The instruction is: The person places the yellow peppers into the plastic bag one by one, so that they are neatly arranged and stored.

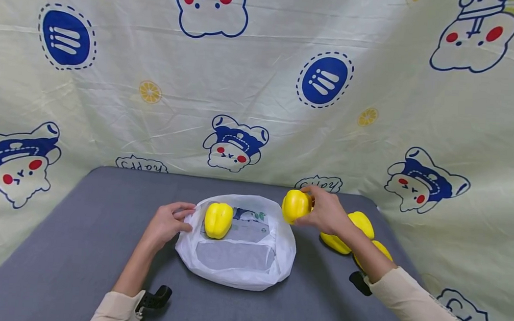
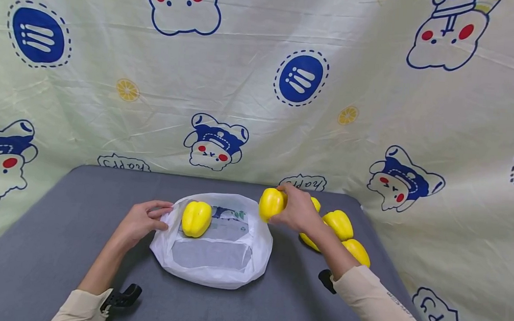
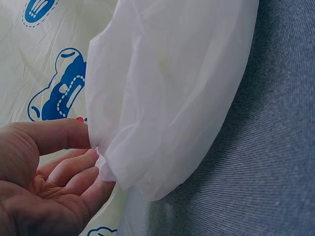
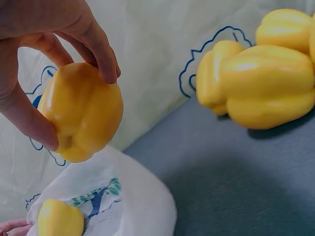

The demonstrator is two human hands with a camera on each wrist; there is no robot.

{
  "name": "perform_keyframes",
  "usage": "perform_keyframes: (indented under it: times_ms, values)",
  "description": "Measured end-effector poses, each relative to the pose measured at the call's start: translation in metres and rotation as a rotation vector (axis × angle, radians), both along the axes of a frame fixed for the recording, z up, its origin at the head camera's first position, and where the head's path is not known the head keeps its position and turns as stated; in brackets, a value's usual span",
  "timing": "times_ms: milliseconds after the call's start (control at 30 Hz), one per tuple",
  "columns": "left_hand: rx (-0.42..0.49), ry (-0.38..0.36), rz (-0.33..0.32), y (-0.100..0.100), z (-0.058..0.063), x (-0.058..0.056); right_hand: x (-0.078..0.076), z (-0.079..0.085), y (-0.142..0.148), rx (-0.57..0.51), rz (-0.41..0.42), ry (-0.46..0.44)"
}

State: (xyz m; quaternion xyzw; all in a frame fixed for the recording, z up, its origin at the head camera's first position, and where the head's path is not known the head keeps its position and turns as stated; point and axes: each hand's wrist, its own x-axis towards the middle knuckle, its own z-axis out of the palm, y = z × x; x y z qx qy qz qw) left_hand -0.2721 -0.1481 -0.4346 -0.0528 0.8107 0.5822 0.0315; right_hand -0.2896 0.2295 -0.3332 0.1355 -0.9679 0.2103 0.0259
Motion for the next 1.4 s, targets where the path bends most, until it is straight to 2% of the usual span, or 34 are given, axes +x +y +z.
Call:
perform_keyframes:
  times_ms: [233, 633, 1033, 1400]
  values:
    - [0.001, 0.005, 0.001, -0.001, 0.0, 0.001, -0.005, 0.001, -0.024, -0.007, 0.011, -0.016]
    - [-0.003, 0.007, 0.006, -0.001, -0.001, 0.0, -0.01, -0.009, -0.063, -0.054, 0.05, -0.044]
    - [0.001, 0.012, -0.006, -0.002, 0.0, -0.001, -0.013, -0.03, -0.091, -0.07, 0.062, -0.116]
    - [-0.004, 0.009, -0.003, 0.0, 0.0, 0.0, -0.013, -0.052, -0.1, -0.062, 0.057, -0.138]
